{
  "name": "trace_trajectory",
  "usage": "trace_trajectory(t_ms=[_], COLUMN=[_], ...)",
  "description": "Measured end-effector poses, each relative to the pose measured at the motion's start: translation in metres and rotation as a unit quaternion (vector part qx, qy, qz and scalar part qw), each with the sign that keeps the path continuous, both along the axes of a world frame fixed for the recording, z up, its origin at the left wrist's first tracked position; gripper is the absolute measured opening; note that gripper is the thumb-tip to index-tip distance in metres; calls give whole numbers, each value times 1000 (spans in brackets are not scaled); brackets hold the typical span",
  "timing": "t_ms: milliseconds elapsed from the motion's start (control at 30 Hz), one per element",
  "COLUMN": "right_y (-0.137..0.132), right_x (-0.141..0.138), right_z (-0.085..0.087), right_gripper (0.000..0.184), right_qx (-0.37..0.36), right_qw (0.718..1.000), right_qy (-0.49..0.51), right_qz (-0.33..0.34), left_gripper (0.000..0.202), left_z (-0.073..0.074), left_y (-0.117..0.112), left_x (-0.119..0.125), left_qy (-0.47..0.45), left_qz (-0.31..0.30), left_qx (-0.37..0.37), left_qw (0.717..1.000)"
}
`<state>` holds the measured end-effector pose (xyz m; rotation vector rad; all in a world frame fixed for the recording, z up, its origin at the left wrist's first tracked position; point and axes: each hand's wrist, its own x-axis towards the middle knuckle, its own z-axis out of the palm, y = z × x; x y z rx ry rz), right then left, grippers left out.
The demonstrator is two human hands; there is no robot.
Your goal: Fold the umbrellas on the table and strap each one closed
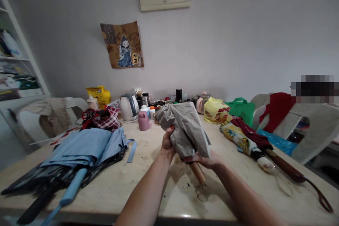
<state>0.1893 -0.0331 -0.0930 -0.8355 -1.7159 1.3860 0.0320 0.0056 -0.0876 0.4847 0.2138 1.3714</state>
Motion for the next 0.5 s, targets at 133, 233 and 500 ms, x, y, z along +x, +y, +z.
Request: trace_trajectory(t_ms=[133,233,500], right_y=[14,23,-5], right_x=[36,46,35], right_z=[26,30,54], right_gripper=[46,43,66], right_qx=[-22,-20,25], right_qw=[998,968,972], right_qy=[45,191,155], right_qz=[-32,-165,-176], left_gripper=[28,28,33], left_z=[2,4,16], left_y=[4,3,-12], left_x=[-11,-12,10], left_qy=[-24,-16,151], left_qz=[-1,-11,-7], left_qx=[6,-10,-17], left_qw=[1000,1000,988])
